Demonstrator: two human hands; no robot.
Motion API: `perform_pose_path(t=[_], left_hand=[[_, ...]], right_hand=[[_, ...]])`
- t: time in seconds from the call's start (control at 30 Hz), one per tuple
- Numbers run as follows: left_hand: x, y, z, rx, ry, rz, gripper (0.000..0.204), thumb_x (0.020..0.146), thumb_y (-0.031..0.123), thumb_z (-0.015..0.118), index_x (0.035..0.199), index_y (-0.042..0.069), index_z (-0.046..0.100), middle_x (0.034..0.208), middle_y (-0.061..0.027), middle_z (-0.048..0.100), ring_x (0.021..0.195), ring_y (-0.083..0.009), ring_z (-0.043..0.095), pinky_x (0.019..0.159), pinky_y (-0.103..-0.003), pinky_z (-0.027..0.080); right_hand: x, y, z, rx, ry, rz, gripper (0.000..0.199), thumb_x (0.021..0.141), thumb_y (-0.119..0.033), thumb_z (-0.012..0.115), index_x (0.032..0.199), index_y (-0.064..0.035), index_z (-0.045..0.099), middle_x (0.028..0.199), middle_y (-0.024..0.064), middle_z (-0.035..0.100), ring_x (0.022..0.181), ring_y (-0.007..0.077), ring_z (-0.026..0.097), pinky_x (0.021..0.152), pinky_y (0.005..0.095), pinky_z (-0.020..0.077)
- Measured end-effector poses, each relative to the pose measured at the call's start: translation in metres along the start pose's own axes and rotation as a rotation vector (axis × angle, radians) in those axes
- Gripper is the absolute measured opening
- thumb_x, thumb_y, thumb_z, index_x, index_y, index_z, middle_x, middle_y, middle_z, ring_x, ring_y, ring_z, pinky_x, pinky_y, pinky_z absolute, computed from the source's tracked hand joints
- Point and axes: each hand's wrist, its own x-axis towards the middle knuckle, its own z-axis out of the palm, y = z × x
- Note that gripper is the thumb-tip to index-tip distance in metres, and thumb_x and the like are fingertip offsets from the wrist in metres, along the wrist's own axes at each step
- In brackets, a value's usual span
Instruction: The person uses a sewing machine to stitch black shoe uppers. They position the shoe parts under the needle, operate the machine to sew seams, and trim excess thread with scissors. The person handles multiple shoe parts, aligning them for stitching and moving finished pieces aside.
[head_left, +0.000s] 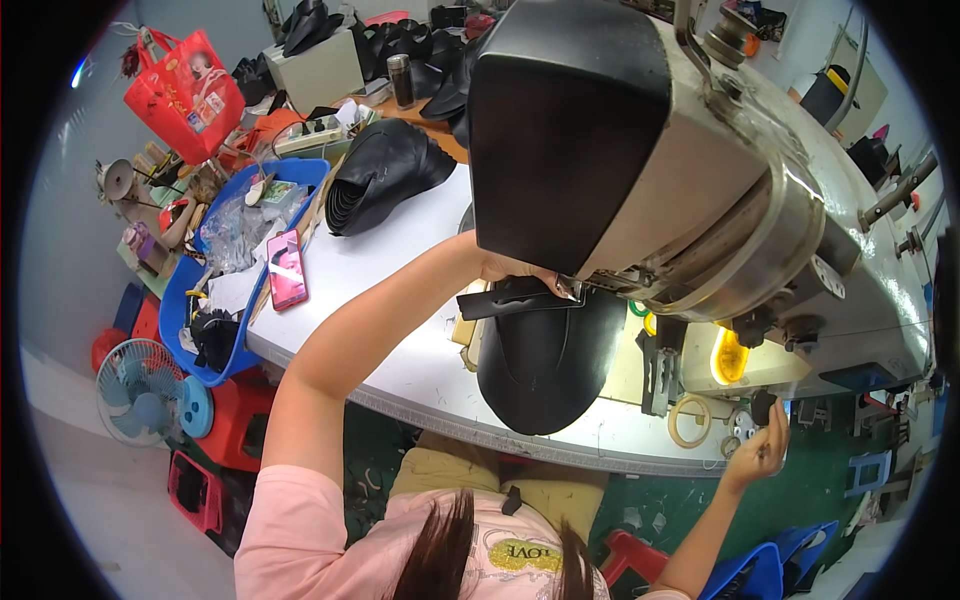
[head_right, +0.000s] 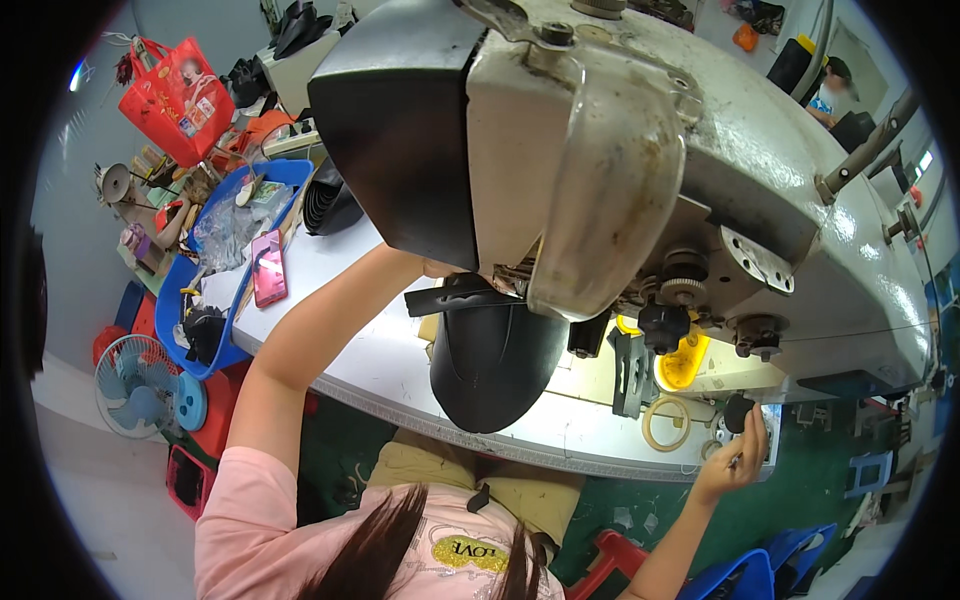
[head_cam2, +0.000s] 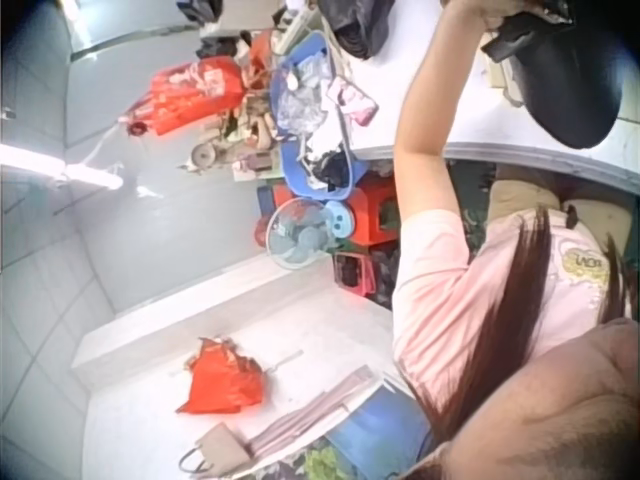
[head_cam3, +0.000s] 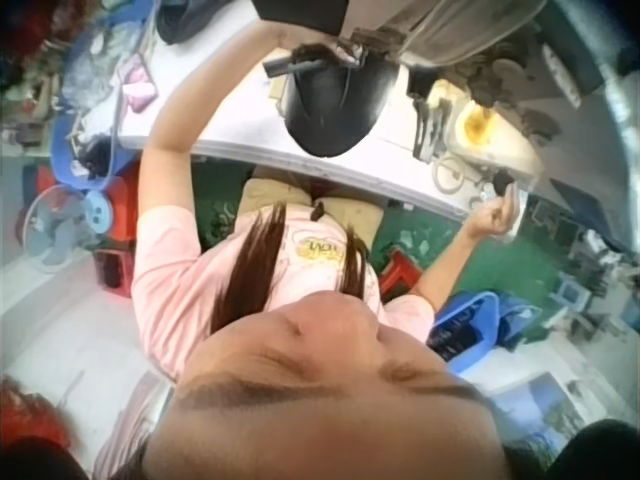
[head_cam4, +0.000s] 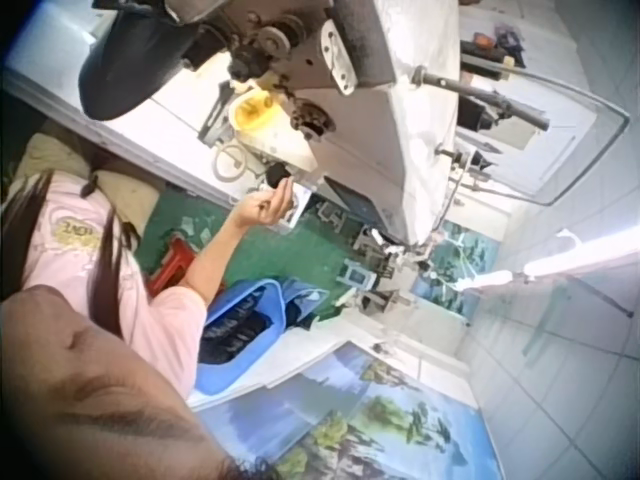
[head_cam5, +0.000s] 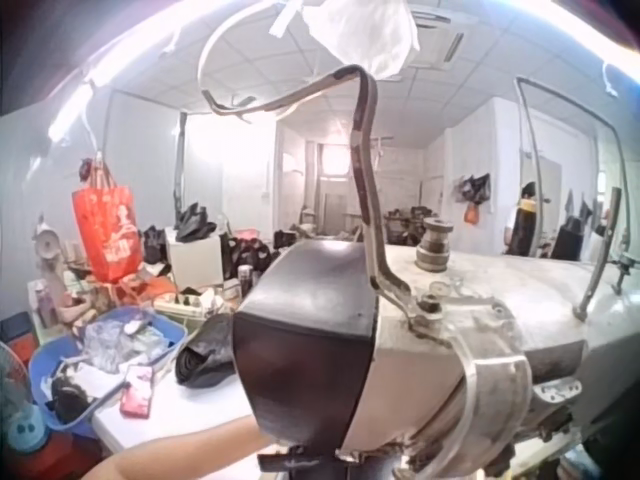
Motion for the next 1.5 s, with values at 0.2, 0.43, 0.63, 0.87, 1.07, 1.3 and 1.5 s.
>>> perform_pose_path(t=[0.2,0.43,0.63,0.87,1.07,1.3,1.5], left_hand=[[-0.001,-0.006,0.002,0.082,-0.029,-0.021,0.045,0.061,-0.001,0.069,0.104,0.002,0.055,0.101,-0.0099,0.057,0.096,-0.0188,0.05,0.084,-0.028,0.037],[-0.015,0.007,0.007,-0.021,0.002,0.05,0.044,0.06,-0.002,0.069,0.102,0.002,0.056,0.099,-0.0096,0.057,0.092,-0.0183,0.052,0.084,-0.027,0.038],[-0.007,-0.002,-0.001,-0.073,-0.019,0.086,0.039,0.058,-0.003,0.068,0.095,0.003,0.059,0.089,-0.0086,0.06,0.08,-0.0157,0.056,0.075,-0.025,0.044],[-0.004,0.001,-0.003,-0.109,-0.007,0.09,0.035,0.06,-0.003,0.066,0.094,0.003,0.059,0.084,-0.0074,0.06,0.077,-0.0137,0.057,0.071,-0.024,0.045],[-0.005,-0.013,0.0,-0.267,0.127,0.017,0.033,0.061,-0.004,0.065,0.093,0.003,0.059,0.081,-0.0065,0.06,0.074,-0.0123,0.057,0.068,-0.023,0.045],[-0.049,-0.067,0.034,-0.416,0.098,0.222,0.033,0.065,-0.001,0.064,0.097,0.002,0.055,0.079,-0.001,0.058,0.073,-0.0082,0.054,0.068,-0.023,0.043],[-0.113,-0.104,0.072,-0.394,0.275,0.321,0.04,0.064,-0.005,0.065,0.102,0.002,0.053,0.097,-0.0076,0.057,0.096,-0.0141,0.05,0.084,-0.029,0.041]], right_hand=[[0.054,0.078,-0.02,0.146,0.354,0.259,0.022,0.084,-0.006,0.047,0.102,0.0034,0.054,0.087,0.0131,0.06,0.086,0.0271,0.057,0.072,0.0304,0.0467],[0.161,0.279,-0.089,-0.243,0.108,0.496,0.036,0.087,-0.026,0.045,0.109,0.0019,0.05,0.096,0.013,0.058,0.076,0.0219,0.057,0.068,0.032,0.0473],[0.159,0.3,-0.09,-0.158,0.014,0.57,0.04,0.085,-0.031,0.047,0.108,0.0015,0.051,0.095,0.0122,0.059,0.077,0.021,0.057,0.067,0.0309,0.0445],[0.088,0.125,-0.047,-0.113,0.463,0.342,0.029,0.086,-0.023,0.049,0.101,0.001,0.054,0.091,0.0094,0.06,0.072,0.0145,0.055,0.057,0.0239,0.042],[0.019,0.007,-0.007,0.276,0.31,0.386,0.014,0.086,-0.009,0.047,0.084,0.0033,0.054,0.064,0.0047,0.054,0.048,0.008,0.041,0.045,0.0208,0.0352],[-0.021,-0.095,0.05,0.72,-0.459,0.48,0.022,0.082,-0.011,0.049,0.1,0.0014,0.051,0.072,0.0047,0.051,0.062,0.0098,0.048,0.058,0.0232,0.0409],[-0.04,-0.161,0.058,1.279,-0.997,0.651,0.021,0.085,-0.016,0.041,0.099,-0.0009,0.047,0.08,0.0053,0.049,0.073,0.0103,0.045,0.068,0.0225,0.0372]])
